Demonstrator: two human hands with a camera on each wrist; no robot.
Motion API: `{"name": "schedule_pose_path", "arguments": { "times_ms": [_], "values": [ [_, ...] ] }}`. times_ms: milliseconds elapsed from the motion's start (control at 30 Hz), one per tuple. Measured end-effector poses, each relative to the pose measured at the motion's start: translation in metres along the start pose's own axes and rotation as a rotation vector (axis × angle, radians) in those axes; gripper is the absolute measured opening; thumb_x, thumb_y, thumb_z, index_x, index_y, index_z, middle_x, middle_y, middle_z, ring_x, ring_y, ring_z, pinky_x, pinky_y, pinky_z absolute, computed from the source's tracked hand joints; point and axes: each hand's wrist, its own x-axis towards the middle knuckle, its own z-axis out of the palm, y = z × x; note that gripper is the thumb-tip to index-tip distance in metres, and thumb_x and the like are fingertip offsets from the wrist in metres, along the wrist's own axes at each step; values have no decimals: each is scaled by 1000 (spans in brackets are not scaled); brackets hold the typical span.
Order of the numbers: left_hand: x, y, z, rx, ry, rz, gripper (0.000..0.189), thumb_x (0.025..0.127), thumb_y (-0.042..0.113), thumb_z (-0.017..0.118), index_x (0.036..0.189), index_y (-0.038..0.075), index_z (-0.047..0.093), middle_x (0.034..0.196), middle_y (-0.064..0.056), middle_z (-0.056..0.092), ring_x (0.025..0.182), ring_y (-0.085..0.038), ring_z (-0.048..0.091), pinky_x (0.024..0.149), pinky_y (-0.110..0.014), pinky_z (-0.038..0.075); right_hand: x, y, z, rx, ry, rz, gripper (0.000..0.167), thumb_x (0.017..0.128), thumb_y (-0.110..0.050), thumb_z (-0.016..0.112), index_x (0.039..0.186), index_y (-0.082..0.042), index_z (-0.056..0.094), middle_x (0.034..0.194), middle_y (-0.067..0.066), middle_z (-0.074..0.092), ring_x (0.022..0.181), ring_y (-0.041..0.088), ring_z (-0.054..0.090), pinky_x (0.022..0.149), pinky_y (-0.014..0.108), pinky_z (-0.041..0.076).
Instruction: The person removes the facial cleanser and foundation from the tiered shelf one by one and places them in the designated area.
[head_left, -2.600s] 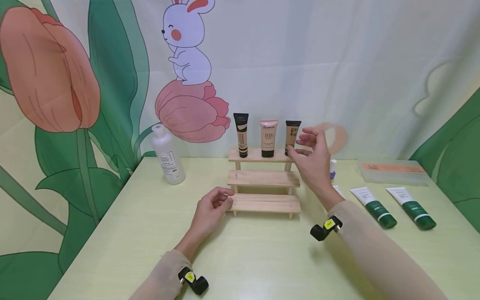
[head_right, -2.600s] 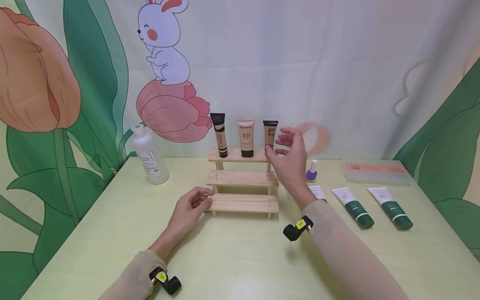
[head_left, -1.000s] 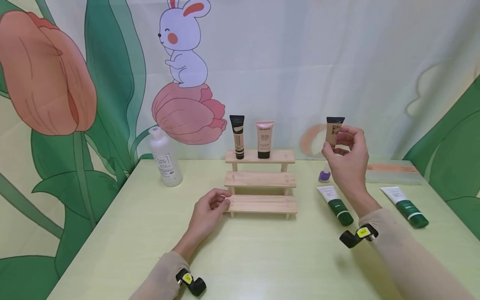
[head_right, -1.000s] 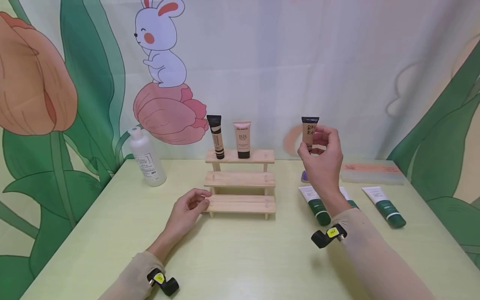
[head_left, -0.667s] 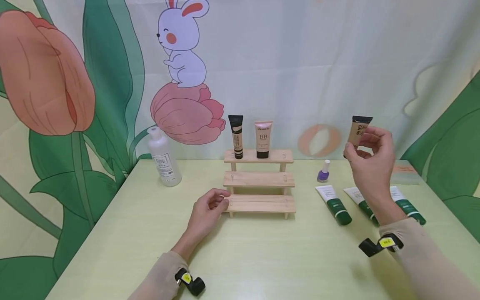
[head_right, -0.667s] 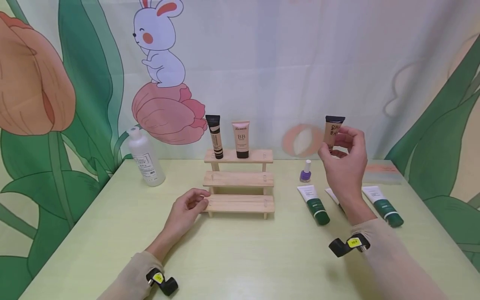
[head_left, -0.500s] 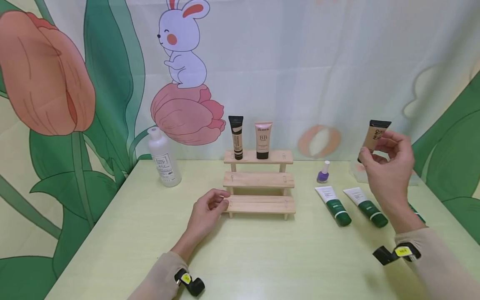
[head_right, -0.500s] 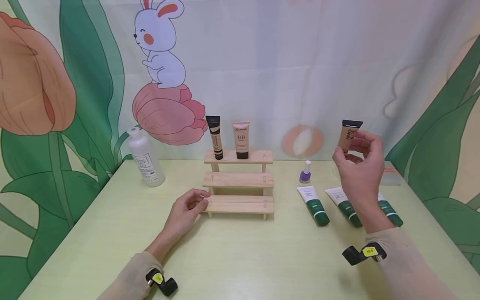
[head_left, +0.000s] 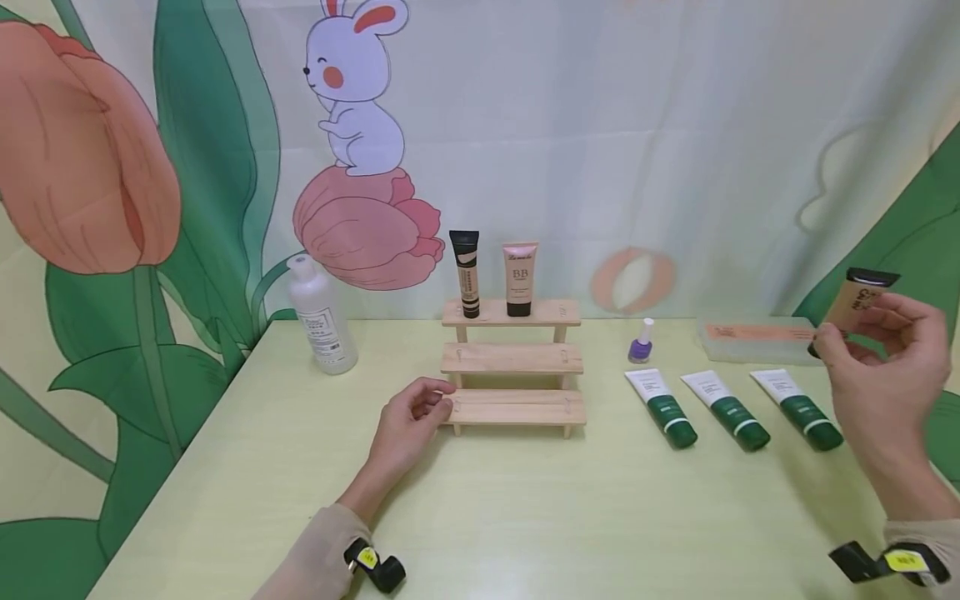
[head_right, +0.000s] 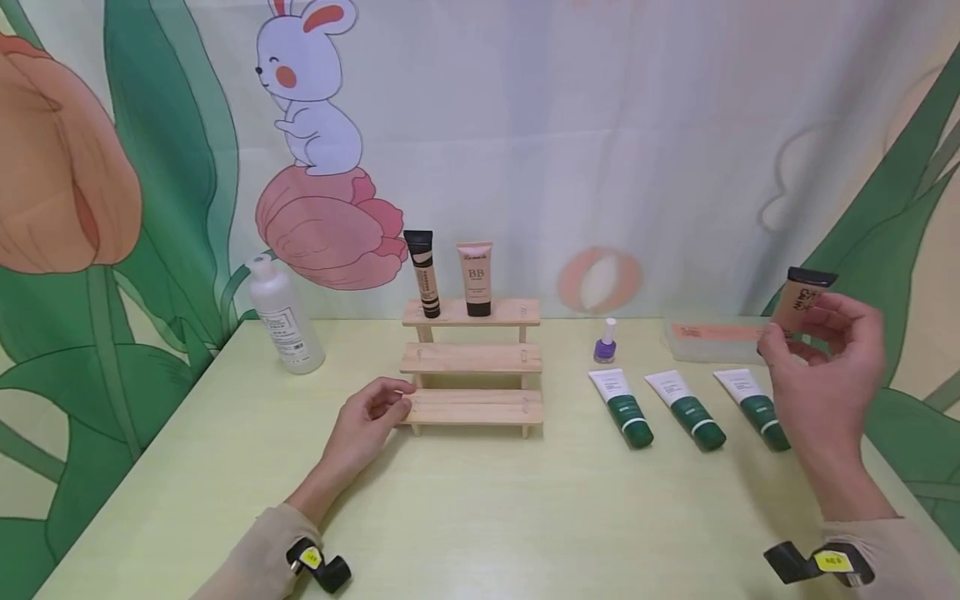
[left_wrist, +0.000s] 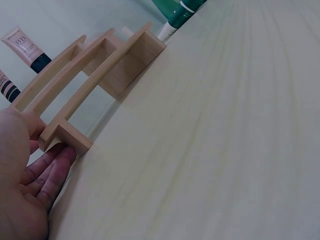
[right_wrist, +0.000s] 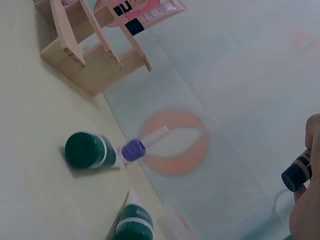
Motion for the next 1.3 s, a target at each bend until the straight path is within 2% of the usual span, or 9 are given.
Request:
{"name": "schedule_pose_path", "arguments": {
  "times_ms": [200, 333, 567, 633, 767, 867, 1000, 1200, 1300],
  "values": [
    [0, -1, 0, -13, -5, 8, 16, 106, 12, 74, 121, 16, 79, 106, -7, 74, 96, -19, 68, 82, -23, 53, -8, 34, -27, -65, -45, 71, 58, 101, -1, 70, 154, -17, 54, 121, -24, 50, 109, -6, 54, 93, 8, 45],
    [1, -3, 0, -8, -6, 9, 16, 106, 12, 75, 121, 16, 79, 106, -6, 74, 97, -18, 67, 83, -23, 53, -19, 49, -41, -69, -90, 118, 61, 99, 7, 69, 151, -20, 54, 118, -20, 51, 104, -6, 54, 88, 3, 44],
    [0, -2, 2, -1, -12, 18, 16, 107, 12, 74, 122, 15, 79, 107, -7, 75, 97, -19, 67, 84, -23, 53, -43, 67, -65, -205, -166, 239, 60, 97, 7, 74, 138, -32, 53, 112, -22, 47, 100, -7, 50, 83, 0, 42],
    [0, -2, 2, 0, -13, 20, 16, 107, 11, 74, 122, 15, 78, 107, -7, 75, 97, -19, 67, 84, -23, 53, -51, 75, -71, -245, -184, 229, 58, 96, 7, 75, 138, -29, 55, 111, -23, 46, 97, -9, 48, 80, 0, 42],
    [0, -1, 2, 7, -3, 24, 16, 106, 11, 74, 121, 14, 79, 106, -7, 74, 96, -18, 67, 83, -23, 53, -67, 87, -82, -317, -242, 173, 57, 95, 9, 76, 146, -8, 54, 110, -17, 47, 91, -10, 46, 73, 2, 41],
    [0, 0, 2, 6, 2, 30, 16, 106, 11, 74, 121, 13, 79, 107, -7, 74, 96, -18, 67, 84, -22, 53, -73, 92, -88, -378, -328, 157, 63, 96, 9, 76, 151, 7, 46, 115, 6, 56, 85, -12, 42, 66, 6, 41],
    [0, 0, 1, 0, -1, 25, 16, 106, 11, 74, 121, 13, 79, 108, -8, 74, 98, -19, 67, 86, -23, 52, -83, 99, -93, -479, -433, 197, 65, 96, 6, 75, 153, 11, 43, 121, 32, 57, 82, -7, 43, 60, 12, 41],
    [1, -1, 2, 12, -5, 9, 16, 107, 11, 74, 121, 15, 79, 107, -7, 74, 97, -19, 66, 83, -23, 52, -93, 106, -100, -548, -504, 272, 62, 95, 3, 76, 149, 11, 45, 117, 31, 56, 87, 27, 53, 58, 18, 40],
    [1, 0, 3, 10, -2, 14, 16, 106, 11, 74, 121, 14, 79, 107, -8, 74, 96, -19, 66, 83, -23, 52, -93, 109, -102, -556, -518, 285, 60, 96, 2, 75, 148, 11, 46, 117, 30, 56, 86, 26, 53, 59, 19, 41]
  ]
}}
